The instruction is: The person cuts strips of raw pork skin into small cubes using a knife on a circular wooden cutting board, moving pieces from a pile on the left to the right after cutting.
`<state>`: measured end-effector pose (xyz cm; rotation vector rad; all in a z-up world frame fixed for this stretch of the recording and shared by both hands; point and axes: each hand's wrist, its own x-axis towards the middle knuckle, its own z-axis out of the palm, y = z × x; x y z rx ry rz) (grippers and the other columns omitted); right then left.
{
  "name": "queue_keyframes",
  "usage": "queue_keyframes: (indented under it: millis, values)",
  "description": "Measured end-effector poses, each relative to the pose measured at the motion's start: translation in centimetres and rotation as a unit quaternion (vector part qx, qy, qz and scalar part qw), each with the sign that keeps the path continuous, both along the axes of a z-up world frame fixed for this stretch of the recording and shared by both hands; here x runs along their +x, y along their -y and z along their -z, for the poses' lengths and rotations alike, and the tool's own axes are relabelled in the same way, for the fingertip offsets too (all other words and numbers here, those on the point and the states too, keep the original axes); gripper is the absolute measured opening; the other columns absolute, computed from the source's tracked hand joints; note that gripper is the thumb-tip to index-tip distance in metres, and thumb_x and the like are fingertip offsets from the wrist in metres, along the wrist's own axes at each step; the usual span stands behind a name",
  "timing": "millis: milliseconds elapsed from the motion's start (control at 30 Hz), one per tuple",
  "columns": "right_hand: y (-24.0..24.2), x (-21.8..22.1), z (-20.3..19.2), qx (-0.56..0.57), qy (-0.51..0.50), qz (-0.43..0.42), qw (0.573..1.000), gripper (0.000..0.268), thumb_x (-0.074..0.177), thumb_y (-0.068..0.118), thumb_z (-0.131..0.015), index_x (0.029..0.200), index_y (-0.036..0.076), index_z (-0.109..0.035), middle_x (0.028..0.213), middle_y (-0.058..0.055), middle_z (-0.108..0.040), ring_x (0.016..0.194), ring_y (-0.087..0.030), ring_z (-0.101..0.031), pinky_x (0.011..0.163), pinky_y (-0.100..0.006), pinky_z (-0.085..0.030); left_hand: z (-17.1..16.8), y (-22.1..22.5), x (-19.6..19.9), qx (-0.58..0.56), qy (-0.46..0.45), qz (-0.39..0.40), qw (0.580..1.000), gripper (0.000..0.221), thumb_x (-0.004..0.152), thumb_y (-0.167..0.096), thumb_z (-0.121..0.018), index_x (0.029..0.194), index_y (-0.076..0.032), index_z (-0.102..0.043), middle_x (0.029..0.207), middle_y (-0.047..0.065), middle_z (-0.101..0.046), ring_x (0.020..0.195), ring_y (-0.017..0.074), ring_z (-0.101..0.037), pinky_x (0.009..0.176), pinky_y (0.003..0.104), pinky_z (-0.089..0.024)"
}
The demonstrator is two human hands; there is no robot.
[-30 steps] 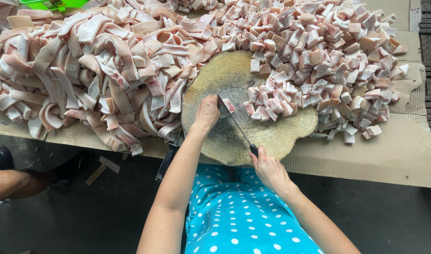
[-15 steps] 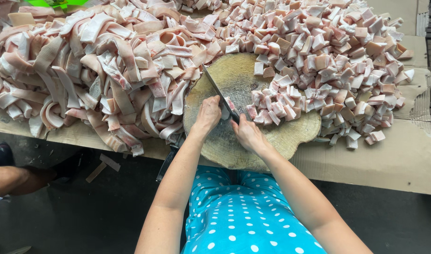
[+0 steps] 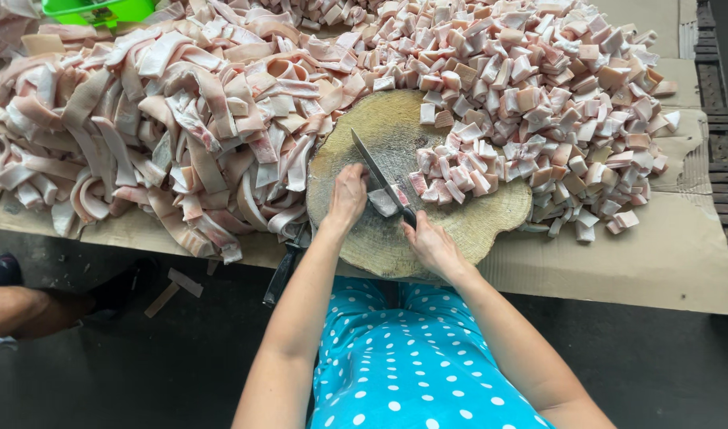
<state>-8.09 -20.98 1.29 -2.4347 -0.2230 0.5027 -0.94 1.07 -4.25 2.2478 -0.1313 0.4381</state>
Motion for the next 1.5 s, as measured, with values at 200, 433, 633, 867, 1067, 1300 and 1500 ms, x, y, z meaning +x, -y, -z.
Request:
queue_keyframes:
  millis: [200,433,633,867,1067,1300,1500]
  values:
    - [-0.3,0.9,-0.4,0.000,-0.033,-0.003,0.999,0.044,0.105,0.043,-0.047,0.118,0.000,-0.047,0.092,-0.040,-0.067,0.094,-0.059,-0.064,0.082,-0.064,-0.050,-1.6,2.0,-2.8,-0.011,-0.053,0.046,0.997,0.014,0.089,0.000,-0.062,0.096,0.003,-0.073,0.094,0.021,-0.067,0.087,0.0372,-0.069,0.081,0.045,-0.057]
    - [-2.1,3.8,-0.3,-0.002,-0.079,0.004,0.997,0.046,0.106,0.043,-0.041,0.122,0.000,-0.044,0.094,-0.037,-0.070,0.094,-0.055,-0.068,0.084,-0.061,-0.052,-1.3,2.1,-2.5,-0.020,-0.075,0.038,0.996,0.019,0.087,0.002,-0.062,0.100,0.002,-0.075,0.098,0.020,-0.069,0.091,0.0372,-0.071,0.080,0.042,-0.059]
    - [-3.6,7.7,1.1,0.040,0.056,-0.024,0.997,0.045,0.110,0.045,-0.048,0.119,0.002,-0.050,0.092,-0.029,-0.070,0.085,-0.047,-0.068,0.073,-0.055,-0.055,-1.0,1.3,-2.9,0.002,-0.066,0.045,0.997,0.021,0.085,0.002,-0.064,0.104,0.001,-0.073,0.100,0.022,-0.069,0.096,0.0399,-0.069,0.086,0.045,-0.057]
    - [4.8,6.4,-2.3,0.314,-0.257,0.156,0.901,0.043,0.107,0.048,-0.044,0.109,0.005,-0.045,0.062,0.002,-0.048,0.043,-0.009,-0.045,0.036,-0.028,-0.041,-5.1,0.2,-4.6,0.047,-0.177,0.046,0.982,0.035,0.088,-0.009,-0.070,0.123,-0.006,-0.067,0.118,0.020,-0.064,0.107,0.0363,-0.065,0.092,0.045,-0.054]
    - [6.7,3.0,-4.4,0.193,-0.098,0.220,0.951,0.044,0.105,0.048,-0.045,0.127,0.009,-0.044,0.063,-0.007,-0.056,0.046,-0.018,-0.056,0.039,-0.037,-0.048,-4.0,2.0,-2.9,0.142,-0.153,0.072,0.975,0.046,0.081,-0.006,-0.074,0.126,-0.006,-0.068,0.128,0.019,-0.060,0.116,0.0380,-0.061,0.101,0.047,-0.050]
    - [4.3,-4.4,-4.5,-0.006,-0.012,0.054,0.998,0.042,0.105,0.046,-0.043,0.115,0.006,-0.050,0.069,-0.028,-0.070,0.065,-0.048,-0.071,0.057,-0.057,-0.055,-0.4,2.9,-0.1,0.067,-0.161,-0.048,0.983,0.034,0.094,-0.009,-0.067,0.121,0.010,-0.061,0.122,0.025,-0.057,0.097,0.0370,-0.070,0.088,0.043,-0.060]
    - [3.5,-7.6,-3.8,-0.075,0.023,0.008,0.997,0.039,0.105,0.044,-0.045,0.113,0.005,-0.047,0.068,-0.029,-0.069,0.071,-0.052,-0.069,0.062,-0.059,-0.056,-0.2,2.6,-0.4,0.146,-0.122,-0.035,0.981,0.017,0.091,-0.002,-0.060,0.105,0.007,-0.066,0.115,0.024,-0.060,0.097,0.0421,-0.069,0.086,0.049,-0.057]
